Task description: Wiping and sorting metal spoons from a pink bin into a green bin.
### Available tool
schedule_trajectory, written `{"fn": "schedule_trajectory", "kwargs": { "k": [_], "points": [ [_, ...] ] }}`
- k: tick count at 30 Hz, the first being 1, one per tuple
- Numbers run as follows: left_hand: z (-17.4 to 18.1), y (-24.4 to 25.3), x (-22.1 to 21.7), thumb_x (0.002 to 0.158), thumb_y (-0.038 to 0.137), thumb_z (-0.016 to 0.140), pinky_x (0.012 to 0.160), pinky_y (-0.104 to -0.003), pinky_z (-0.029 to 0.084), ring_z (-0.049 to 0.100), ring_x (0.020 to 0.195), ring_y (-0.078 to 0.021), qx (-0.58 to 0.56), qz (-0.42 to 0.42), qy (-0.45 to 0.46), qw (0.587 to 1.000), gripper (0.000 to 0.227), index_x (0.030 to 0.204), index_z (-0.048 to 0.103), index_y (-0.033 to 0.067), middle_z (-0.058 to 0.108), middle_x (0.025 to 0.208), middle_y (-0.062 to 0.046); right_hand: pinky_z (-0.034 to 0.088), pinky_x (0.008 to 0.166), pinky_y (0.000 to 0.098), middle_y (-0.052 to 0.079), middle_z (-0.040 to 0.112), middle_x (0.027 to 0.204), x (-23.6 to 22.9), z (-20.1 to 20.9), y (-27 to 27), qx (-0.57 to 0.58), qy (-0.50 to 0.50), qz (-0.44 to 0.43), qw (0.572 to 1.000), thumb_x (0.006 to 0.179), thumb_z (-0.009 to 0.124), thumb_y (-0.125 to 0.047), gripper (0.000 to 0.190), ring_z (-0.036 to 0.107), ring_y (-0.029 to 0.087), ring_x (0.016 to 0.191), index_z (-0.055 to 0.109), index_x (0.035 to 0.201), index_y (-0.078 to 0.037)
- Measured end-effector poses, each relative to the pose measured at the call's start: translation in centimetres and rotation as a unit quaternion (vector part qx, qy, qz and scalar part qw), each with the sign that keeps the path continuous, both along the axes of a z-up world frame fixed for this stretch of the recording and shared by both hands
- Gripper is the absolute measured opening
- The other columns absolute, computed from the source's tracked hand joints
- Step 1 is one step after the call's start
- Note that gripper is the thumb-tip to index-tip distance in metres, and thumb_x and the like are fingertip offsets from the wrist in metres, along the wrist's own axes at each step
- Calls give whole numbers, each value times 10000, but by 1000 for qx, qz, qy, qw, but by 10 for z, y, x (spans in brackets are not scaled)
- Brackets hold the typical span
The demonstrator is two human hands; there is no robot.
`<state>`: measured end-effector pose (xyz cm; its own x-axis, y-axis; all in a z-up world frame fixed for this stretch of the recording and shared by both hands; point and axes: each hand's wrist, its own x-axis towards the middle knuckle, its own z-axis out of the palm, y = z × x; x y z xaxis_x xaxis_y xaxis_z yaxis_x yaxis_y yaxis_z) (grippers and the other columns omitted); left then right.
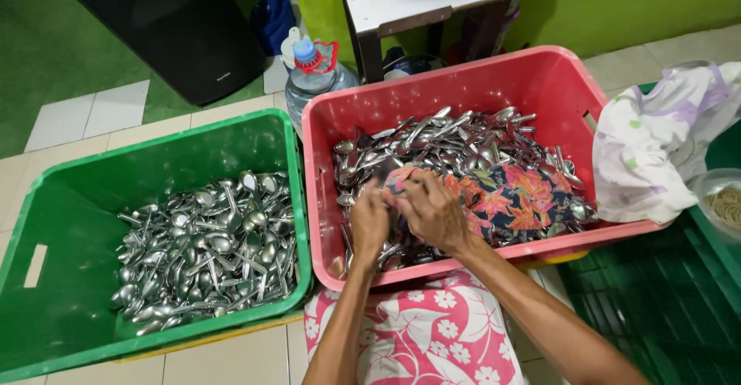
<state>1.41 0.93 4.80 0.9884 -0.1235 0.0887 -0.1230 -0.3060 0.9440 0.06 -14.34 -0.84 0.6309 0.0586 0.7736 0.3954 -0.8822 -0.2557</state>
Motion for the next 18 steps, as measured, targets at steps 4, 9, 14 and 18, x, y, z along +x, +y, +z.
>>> {"fn": "schedule_trajectory", "kwargs": {
  "k": [4, 9, 14, 18],
  "points": [
    [-4, -6, -25, 974, 88, 437, 848, -492, 531, 707, 984, -385, 24, -64, -21, 997, 282, 1117, 675, 38, 713, 944, -244, 573, 714, 392, 88, 608, 1063, 8, -3, -1, -80, -16, 1, 997, 975, 642, -237, 118, 681, 305, 876, 639, 999, -122],
    [-22, 2, -18, 1003, 146, 510, 732, -434, 545, 701, 726, -314, 50, -73, 31, 996, 240, 1098, 716, 66, 735, 728, -126, 518, 559, 470, 100, 558, 915, 13, 17, -11, 29, 12, -139, 990, 978, 580, -227, 129, 616, 362, 604, 621, 927, -116],
    [-43, 2, -11, 1002, 102, 537, 449, -221, 419, 503, 463, -107, -116, -110, 117, 980, 245, 1160, 672, -28, 663, 609, -84, 508, 898, 463, 188, 712, 970, -4, 21, -13, 396, 194, 67, 895, 1043, 539, -193, 228, 670, 324, 995, 699, 1099, -40],
    [-43, -10, -12, 1007, 96, 526, 355, -203, 371, 487, 397, -93, -205, -85, 158, 962, 268, 1182, 593, -96, 653, 634, -123, 524, 848, 394, 80, 728, 873, 9, 1, -16, 335, 282, 71, 896, 949, 734, -327, 195, 689, 213, 880, 747, 1016, -145]
  ]
}}
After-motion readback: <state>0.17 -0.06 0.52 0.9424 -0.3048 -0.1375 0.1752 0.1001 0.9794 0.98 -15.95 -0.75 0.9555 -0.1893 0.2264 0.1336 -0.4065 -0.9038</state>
